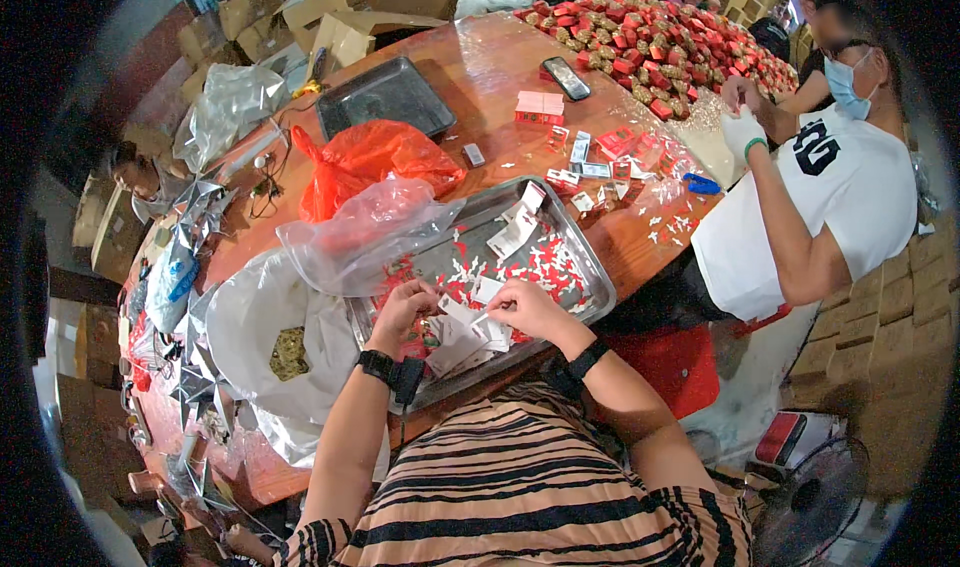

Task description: The person sits at a table and folds small white paper pieces into triangular shapes, placing them into a metal tray. They repeatedly pick up flat paper, fold it, and drop it into the tray, while a coworker works on a separate pile of red items in the background.

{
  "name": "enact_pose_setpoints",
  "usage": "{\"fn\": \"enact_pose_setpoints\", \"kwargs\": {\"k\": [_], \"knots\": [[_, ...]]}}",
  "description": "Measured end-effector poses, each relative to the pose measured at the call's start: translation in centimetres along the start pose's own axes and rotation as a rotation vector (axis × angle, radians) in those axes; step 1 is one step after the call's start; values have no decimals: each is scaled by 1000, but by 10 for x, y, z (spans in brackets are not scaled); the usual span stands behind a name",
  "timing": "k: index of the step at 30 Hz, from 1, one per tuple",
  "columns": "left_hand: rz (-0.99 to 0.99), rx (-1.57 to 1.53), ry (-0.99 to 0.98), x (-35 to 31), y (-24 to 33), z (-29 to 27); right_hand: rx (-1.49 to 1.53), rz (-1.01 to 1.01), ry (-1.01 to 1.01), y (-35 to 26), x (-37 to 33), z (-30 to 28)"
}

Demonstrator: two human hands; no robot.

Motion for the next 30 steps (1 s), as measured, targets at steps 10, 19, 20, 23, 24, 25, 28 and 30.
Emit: {"fn": "enact_pose_setpoints", "kwargs": {"k": [10,19,20,23,24,25,28,30], "knots": [[2,210,-56,-23,39,12,-40,-67,88,-18,-6,12],[-18,226,-61,-30,49,15,-416,-318,327,-44,-16,11],[-7,214,-52,-31,49,17,-484,-344,370,-48,-19,12],[6,231,-30,-32,49,24,-493,-347,414,-58,-26,15],[7,245,-23,-32,48,25,-451,-340,418,-59,-26,17],[5,241,-11,-32,46,25,-410,-334,423,-58,-26,18],[-19,196,30,-35,39,26,-240,-315,434,-58,-28,19],[-58,120,62,-40,46,31,-112,-316,453,-55,-30,19]]}}
Point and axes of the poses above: each hand's wrist, its own x-axis towards the middle knuckle, its own z-axis out of the palm, y = z × x, the point moved 3 cm from there along x, towards the middle knuckle, and after that the axes turned 3 degrees about z, right-handed, at the moved point
